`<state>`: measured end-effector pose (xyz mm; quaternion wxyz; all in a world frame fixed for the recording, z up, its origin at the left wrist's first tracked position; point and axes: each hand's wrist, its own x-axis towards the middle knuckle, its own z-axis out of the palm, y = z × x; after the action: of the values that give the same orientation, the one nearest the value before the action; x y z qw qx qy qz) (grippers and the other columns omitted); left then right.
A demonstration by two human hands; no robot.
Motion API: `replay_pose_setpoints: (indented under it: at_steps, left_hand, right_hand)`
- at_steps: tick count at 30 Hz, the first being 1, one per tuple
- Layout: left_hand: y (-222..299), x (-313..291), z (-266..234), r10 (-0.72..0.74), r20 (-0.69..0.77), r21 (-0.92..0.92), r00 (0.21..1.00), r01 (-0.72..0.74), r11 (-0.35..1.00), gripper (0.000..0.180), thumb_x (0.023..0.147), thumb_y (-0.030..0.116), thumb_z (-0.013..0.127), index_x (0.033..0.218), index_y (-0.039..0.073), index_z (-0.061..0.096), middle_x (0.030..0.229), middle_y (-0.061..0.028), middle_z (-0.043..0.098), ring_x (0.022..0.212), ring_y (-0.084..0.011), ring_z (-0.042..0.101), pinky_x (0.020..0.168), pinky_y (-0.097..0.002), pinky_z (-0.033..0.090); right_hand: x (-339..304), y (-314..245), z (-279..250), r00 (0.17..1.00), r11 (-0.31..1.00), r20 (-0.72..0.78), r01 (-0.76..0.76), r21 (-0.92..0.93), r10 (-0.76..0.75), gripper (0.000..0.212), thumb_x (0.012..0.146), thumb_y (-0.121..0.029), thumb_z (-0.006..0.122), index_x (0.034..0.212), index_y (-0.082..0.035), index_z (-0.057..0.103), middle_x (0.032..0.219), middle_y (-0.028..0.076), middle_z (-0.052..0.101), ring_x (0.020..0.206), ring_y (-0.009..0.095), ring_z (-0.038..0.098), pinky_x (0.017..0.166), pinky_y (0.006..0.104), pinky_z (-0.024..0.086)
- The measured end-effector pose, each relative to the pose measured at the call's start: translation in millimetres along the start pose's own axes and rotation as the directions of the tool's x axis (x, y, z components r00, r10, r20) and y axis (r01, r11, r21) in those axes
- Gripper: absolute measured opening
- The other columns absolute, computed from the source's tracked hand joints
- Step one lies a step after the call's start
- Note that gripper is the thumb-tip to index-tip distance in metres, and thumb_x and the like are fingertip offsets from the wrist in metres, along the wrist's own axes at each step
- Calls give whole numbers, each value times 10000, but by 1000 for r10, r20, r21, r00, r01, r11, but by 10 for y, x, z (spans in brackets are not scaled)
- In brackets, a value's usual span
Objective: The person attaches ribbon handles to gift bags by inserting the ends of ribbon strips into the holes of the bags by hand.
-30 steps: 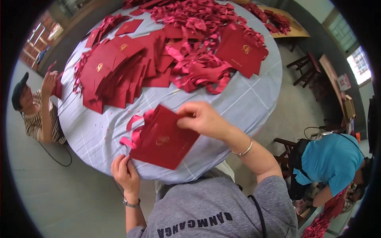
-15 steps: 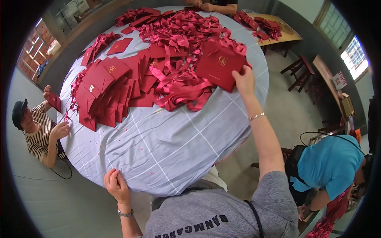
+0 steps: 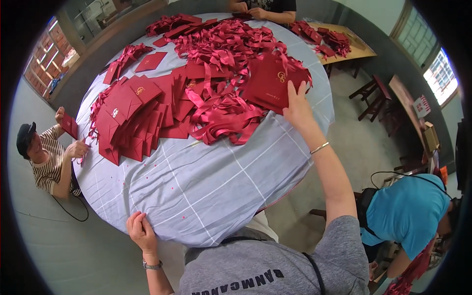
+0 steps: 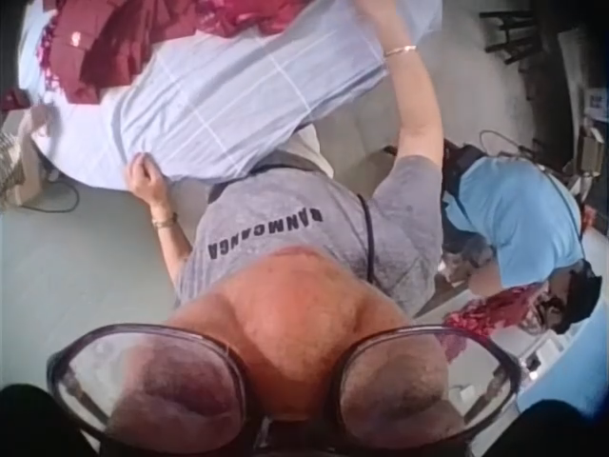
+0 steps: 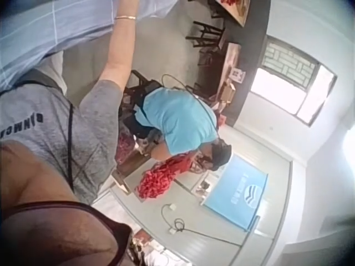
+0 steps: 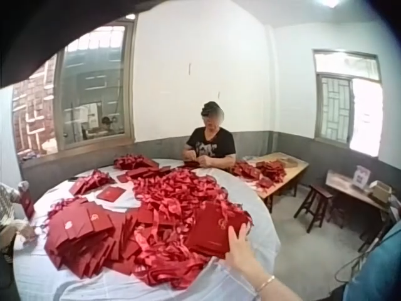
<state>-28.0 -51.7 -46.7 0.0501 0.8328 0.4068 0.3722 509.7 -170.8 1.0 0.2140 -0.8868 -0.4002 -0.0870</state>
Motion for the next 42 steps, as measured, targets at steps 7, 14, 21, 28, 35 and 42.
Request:
replay_pose_setpoints:
  at_steps: [7, 14, 21, 28, 35, 42]
  left_hand:
    - [-19, -5, -31, -17, -1, 10, 1000, 17, 1000, 83, 859, -13, 581, 905, 0, 648, 1005, -138, 645, 936, -292, 592, 844, -365, 465]
    - [-65, -53, -12, -6, -25, 7, 1000, 6, 1000, 77, 854, -9, 589, 898, 6, 650, 992, -131, 649, 935, -293, 593, 835, -366, 467]
    - [-13, -80, -35, -22, -45, 15, 999, 23, 1000, 63, 846, -9, 601, 888, 3, 647, 990, -138, 648, 934, -296, 595, 834, -366, 469]
    - [42, -77, -295, -1, 115, 4, 993, 1, 1000, 69, 847, 2, 605, 902, -6, 646, 1008, -139, 646, 957, -302, 599, 845, -367, 469]
    - [21, -392, -366, -11, 215, 204, 977, -34, 978, 436, 956, 365, 514, 1236, 41, 595, 1334, -143, 540, 1285, -337, 448, 1075, -463, 295]
    - [77, -677, -223, -99, 213, 248, 972, 44, 968, 624, 992, 521, 350, 1366, 44, 498, 1489, -159, 373, 1414, -353, 261, 1135, -458, 214]
  right_hand:
    - [43, -204, 6, 991, 985, 132, 3, -173, 20, 1020, 695, -174, 790, 1498, -79, 169, 1504, 345, 126, 1071, 514, 555, 888, 483, 509]
    - [395, 93, 135, 994, 977, 92, 78, -200, -60, 983, 721, -104, 770, 1500, -112, 171, 1523, 302, 134, 1063, 477, 577, 877, 483, 524]
    - [609, 161, 221, 992, 967, 81, 114, -230, -97, 981, 730, -70, 746, 1504, -91, 145, 1508, 334, 142, 1038, 479, 589, 866, 484, 518]
    - [331, 400, 164, 975, 974, 44, 216, 65, -219, 914, 679, -76, 706, 1479, -70, 262, 1492, 352, 182, 1352, 469, 310, 1076, 425, 370]
    - [16, 44, -27, 943, 944, -61, 322, -76, -327, 740, 740, -99, 705, 1408, -41, 393, 1442, 302, 341, 1302, 435, 397, 1072, 435, 364]
    - [-341, -1315, 311, 563, 552, -66, 824, 130, -824, 607, 698, 8, 575, 1299, -63, 528, 1315, 199, 533, 1231, 368, 491, 997, 438, 424]
